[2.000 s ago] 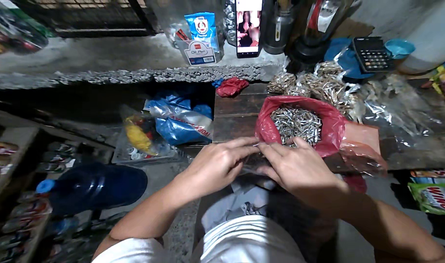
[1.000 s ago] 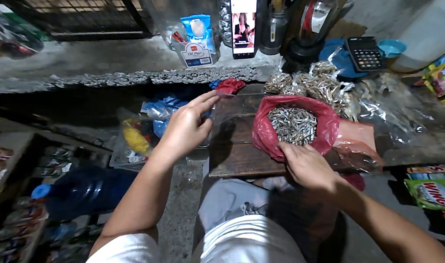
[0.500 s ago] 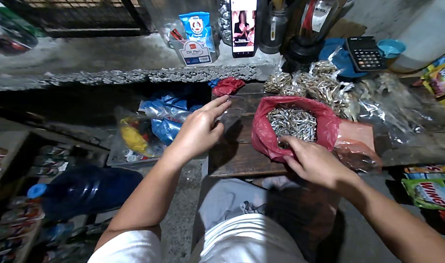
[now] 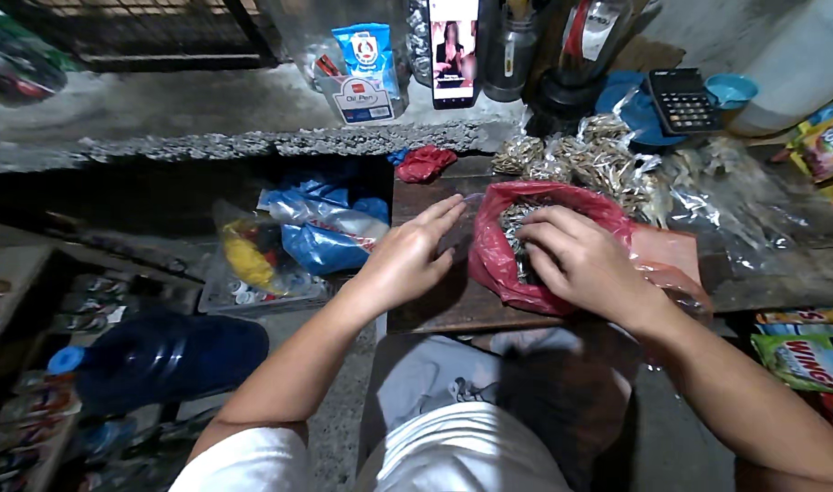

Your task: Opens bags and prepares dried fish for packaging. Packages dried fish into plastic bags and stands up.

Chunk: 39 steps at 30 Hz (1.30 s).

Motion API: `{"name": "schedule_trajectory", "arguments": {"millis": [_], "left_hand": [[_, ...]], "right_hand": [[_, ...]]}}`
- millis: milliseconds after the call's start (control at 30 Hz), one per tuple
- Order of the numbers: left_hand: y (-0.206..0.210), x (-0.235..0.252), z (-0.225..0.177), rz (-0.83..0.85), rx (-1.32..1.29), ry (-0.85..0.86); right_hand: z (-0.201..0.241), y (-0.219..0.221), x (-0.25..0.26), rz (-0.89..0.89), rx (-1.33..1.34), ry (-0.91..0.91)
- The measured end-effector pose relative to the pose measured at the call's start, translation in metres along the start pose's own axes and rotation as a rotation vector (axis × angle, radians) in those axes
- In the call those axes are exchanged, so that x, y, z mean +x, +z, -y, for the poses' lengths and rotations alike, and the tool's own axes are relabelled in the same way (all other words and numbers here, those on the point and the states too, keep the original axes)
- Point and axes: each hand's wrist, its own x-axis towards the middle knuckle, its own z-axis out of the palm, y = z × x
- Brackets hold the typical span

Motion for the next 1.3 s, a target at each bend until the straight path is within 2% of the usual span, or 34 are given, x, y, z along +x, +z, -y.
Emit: {"name": "schedule_trajectory", "arguments": {"millis": [67,167,300,433,500,700,767,833,933,1000,1133,1300], "left_hand": [[0.007,0.002,-0.002,-0.007,0.009,0.038],[0.013,0.003,-0.007,-0.009,0.005,0.075],[0.019,0.001,-0.011,0.015,0.03,0.095],[0.019,-0.001,-0.013,0.049,0.031,0.075],[0.019,-0.001,-0.012,0.041,0.015,0.082],[0.019,0.001,-0.012,0.076,-0.042,0.063],[0.017,0.001,-0.012,0.07,-0.056,0.051],[0.014,0.0,-0.008,0.041,-0.044,0.038],[0.01,-0.002,-0.002,0.026,-0.018,0.01],[0.009,-0.004,0.0,0.037,-0.012,-0.002],[0.011,-0.001,0.001,0.05,0.015,0.0],[0.007,0.002,-0.009,0.049,-0.009,-0.022]], "right_hand": [[0.009,0.008,0.009,-0.05,0.07,-0.1],[0.015,0.022,0.018,0.002,0.065,-0.132],[0.019,0.028,0.026,0.145,-0.057,0.029],[0.026,0.026,0.032,0.179,-0.179,0.141],[0.035,0.019,0.034,0.3,-0.195,0.197],[0.043,0.004,0.037,0.501,-0.145,0.234],[0.033,0.003,0.031,0.46,-0.018,0.152],[0.02,0.002,0.022,0.285,0.156,0.038],[0.005,-0.012,0.015,0.116,0.205,0.059],[-0.006,-0.023,0.012,0.228,0.114,0.178],[-0.019,-0.023,0.014,0.632,-0.033,0.455],[-0.027,-0.011,0.014,0.783,-0.098,0.476]]}}
